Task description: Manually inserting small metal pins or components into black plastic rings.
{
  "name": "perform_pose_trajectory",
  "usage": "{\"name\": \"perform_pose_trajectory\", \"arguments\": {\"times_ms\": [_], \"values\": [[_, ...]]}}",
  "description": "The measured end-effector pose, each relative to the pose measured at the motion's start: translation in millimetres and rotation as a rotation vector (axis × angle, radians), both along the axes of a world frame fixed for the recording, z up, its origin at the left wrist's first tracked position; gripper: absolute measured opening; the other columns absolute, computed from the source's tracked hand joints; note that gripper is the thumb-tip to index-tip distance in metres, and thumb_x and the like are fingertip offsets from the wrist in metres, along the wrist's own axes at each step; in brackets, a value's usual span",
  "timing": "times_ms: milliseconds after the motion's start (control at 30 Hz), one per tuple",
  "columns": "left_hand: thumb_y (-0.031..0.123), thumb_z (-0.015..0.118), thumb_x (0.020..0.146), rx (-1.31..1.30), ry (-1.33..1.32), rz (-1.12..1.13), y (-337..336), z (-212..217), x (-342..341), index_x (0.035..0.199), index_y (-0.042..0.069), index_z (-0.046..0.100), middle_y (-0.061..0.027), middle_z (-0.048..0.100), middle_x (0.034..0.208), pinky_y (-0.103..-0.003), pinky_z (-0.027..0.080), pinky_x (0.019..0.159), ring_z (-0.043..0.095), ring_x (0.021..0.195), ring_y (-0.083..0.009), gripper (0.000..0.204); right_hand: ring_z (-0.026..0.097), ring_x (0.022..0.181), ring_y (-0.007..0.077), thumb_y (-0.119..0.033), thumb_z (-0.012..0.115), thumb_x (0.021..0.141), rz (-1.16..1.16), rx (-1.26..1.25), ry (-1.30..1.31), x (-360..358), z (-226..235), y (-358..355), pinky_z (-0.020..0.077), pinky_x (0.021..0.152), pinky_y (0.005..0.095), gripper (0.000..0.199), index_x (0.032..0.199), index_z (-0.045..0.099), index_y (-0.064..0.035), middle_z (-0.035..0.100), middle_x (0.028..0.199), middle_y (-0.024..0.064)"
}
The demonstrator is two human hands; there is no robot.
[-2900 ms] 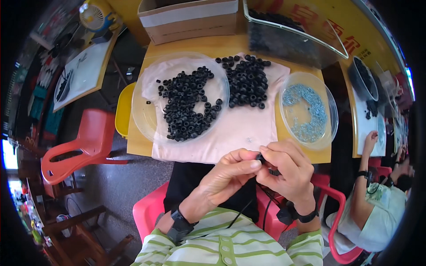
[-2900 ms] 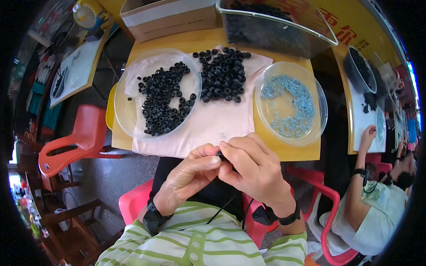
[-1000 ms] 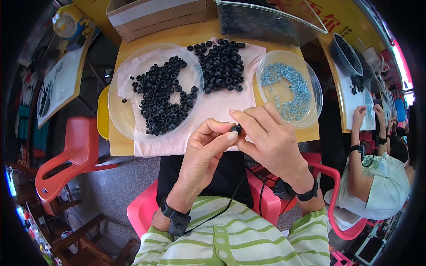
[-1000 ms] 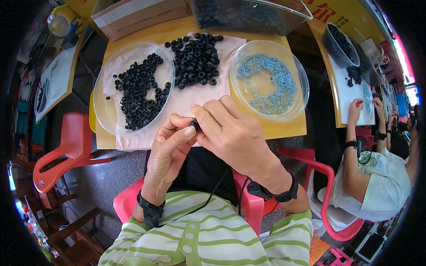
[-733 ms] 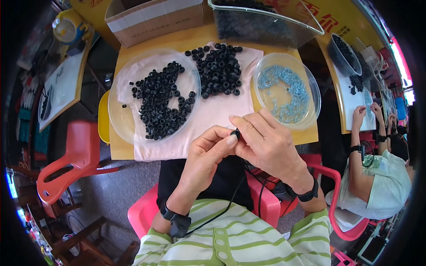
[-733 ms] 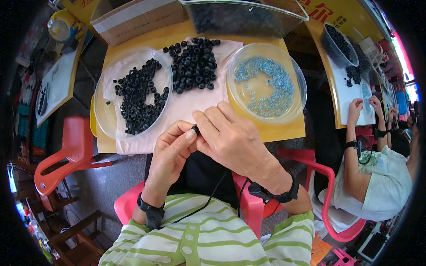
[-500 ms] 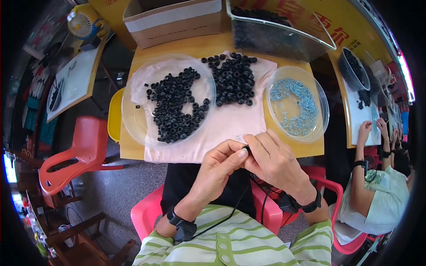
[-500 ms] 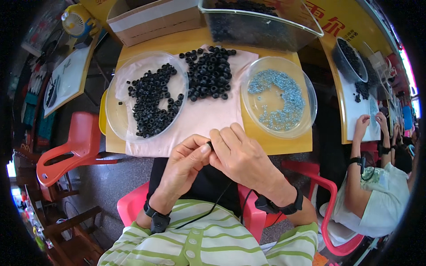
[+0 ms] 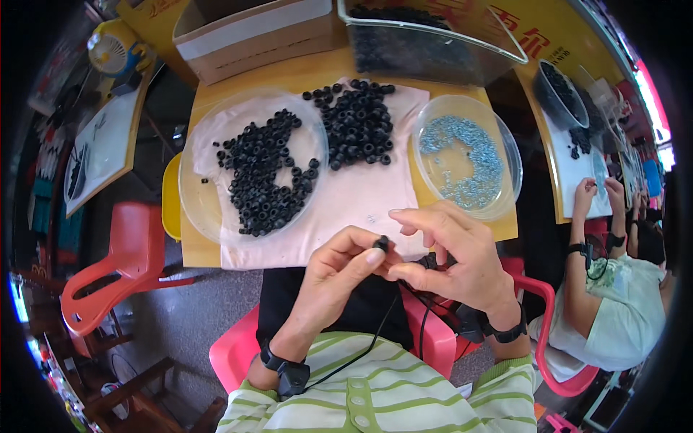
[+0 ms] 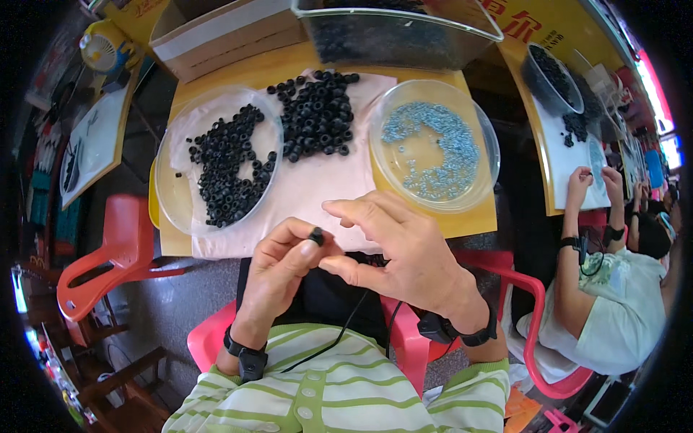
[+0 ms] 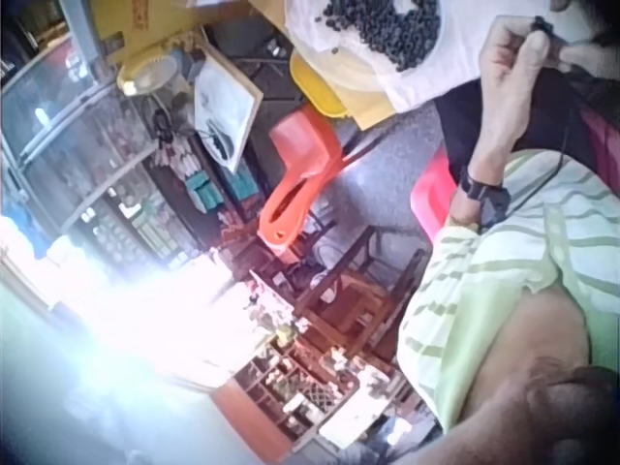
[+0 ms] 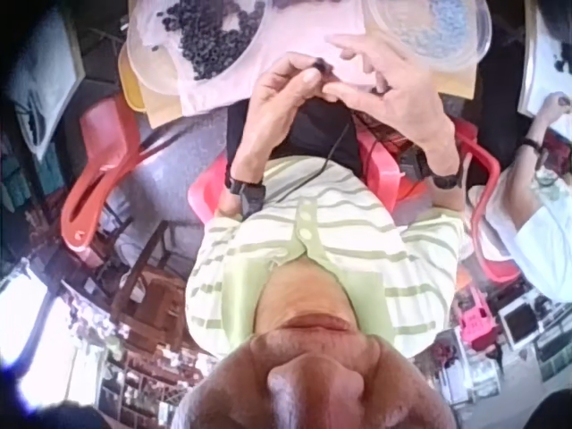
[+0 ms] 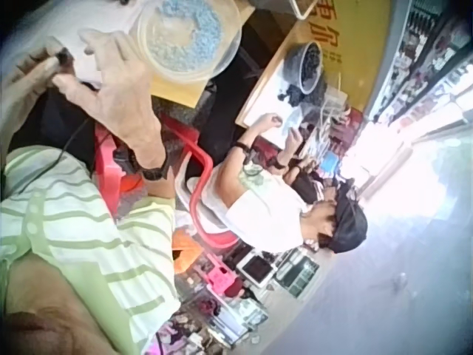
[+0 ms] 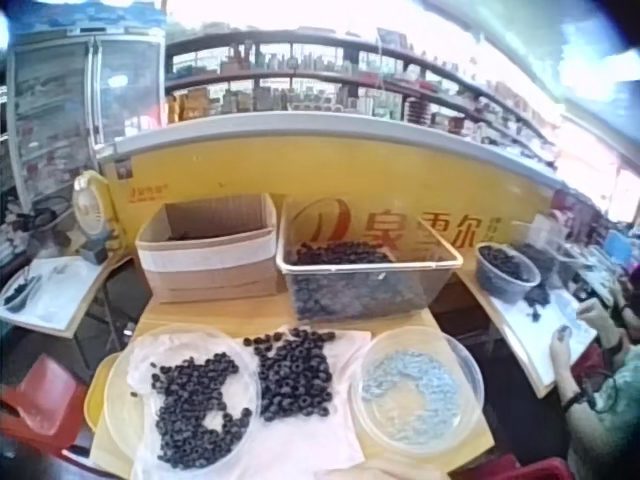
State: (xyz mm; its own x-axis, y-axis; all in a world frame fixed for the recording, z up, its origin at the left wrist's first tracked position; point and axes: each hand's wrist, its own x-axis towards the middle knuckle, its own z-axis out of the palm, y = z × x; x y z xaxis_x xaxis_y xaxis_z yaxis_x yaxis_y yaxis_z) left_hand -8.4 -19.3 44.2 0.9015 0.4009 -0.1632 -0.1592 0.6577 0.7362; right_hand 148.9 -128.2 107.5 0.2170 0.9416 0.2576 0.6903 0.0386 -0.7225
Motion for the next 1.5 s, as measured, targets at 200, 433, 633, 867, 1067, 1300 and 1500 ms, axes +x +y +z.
{"name": "perform_pose_trajectory", "arguments": {"times_ms": [200, 433, 633, 867, 1067, 1300, 1500], "values": [[0.009, 0.057, 0.094, 0.028, 0.063, 0.092, -6.2, 4.9, 5.7, 0.1, 0.0, 0.058, -0.0067, 0.064, 0.098, -0.027, 0.05, 0.083, 0.062, 0.091, -0.0133, 0.011, 0.061, 0.085, 0.0222, -0.019, 0.078, 0.068, -0.068, 0.093, -0.276, -5.8, -16.4, 7.1, 0.0508, 0.07, 0.0301, 0.039, 0.102, 0.063, -0.0063, 0.062, 0.09, 0.0064], [0.01, 0.059, 0.092, 0.134, 0.14, 0.138, 0.4, -8.7, 7.0, 0.099, 0.003, 0.059, 0.0026, 0.058, 0.081, -0.018, 0.04, 0.064, 0.051, 0.071, -0.003, 0.01, 0.055, 0.079, 0.0179, -0.027, 0.068, 0.069, -0.066, 0.14, -0.453, -2.9, -40.6, 20.8, 0.0479, 0.055, 0.0284, 0.026, 0.078, 0.055, -0.0057, 0.053, 0.078, 0.0036], [0.009, 0.057, 0.092, 0.15, 0.19, 0.142, 7.7, -14.3, 3.0, 0.096, 0.002, 0.055, -0.0008, 0.058, 0.08, -0.02, 0.042, 0.063, 0.053, 0.071, -0.0066, 0.008, 0.053, 0.072, 0.0196, -0.024, 0.063, 0.069, -0.015, 0.079, -0.59, -7.7, -56.9, 30.3, 0.0451, 0.052, 0.0285, 0.02, 0.069, 0.056, -0.0062, 0.055, 0.07, 0.0042], [0.008, 0.055, 0.092, 0.05, 0.143, 0.009, 13.7, -33.1, -1.0, 0.094, 0.001, 0.053, -0.0096, 0.063, 0.082, -0.028, 0.049, 0.07, 0.059, 0.071, -0.0148, 0.008, 0.057, 0.062, 0.0238, -0.026, 0.064, 0.067, 0.024, 0.065, -0.323, -16.6, -94.3, 30.9, 0.0442, 0.051, 0.0359, 0.025, 0.075, 0.056, -0.0031, 0.056, 0.066, 0.0087], [0.013, 0.059, 0.091, 0.079, 0.081, 0.024, 17.0, -49.2, -3.7, 0.094, 0.003, 0.054, -0.0098, 0.063, 0.084, -0.034, 0.055, 0.062, 0.062, 0.07, -0.0196, 0.012, 0.058, 0.063, 0.0228, -0.025, 0.066, 0.066, 0.008, 0.044, -0.424, -13.9, -76.9, 29.8, 0.0461, 0.05, 0.0354, 0.025, 0.07, 0.055, -0.0032, 0.057, 0.065, 0.0095], [0.009, 0.054, 0.094, 0.175, 0.073, 0.06, 13.0, -34.0, -4.8, 0.097, 0.0, 0.052, -0.0139, 0.064, 0.087, -0.031, 0.051, 0.07, 0.062, 0.076, -0.0183, 0.01, 0.062, 0.072, 0.0266, -0.041, 0.063, 0.085, -0.049, 0.012, -0.303, 3.6, -32.1, 22.5, 0.051, 0.06, 0.0353, 0.037, 0.084, 0.055, -0.0048, 0.059, 0.079, 0.0085], [0.004, 0.05, 0.096, 0.354, 0.07, -0.054, 14.4, -10.2, -8.3, 0.101, -0.003, 0.054, -0.0137, 0.065, 0.095, -0.029, 0.05, 0.077, 0.062, 0.082, -0.0168, 0.009, 0.062, 0.07, 0.025, -0.027, 0.061, 0.088, 0.003, 0.027, -0.237, -11.4, -33.0, 24.4, 0.0493, 0.057, 0.0348, 0.022, 0.08, 0.055, -0.0071, 0.058, 0.073, 0.0084]]}}
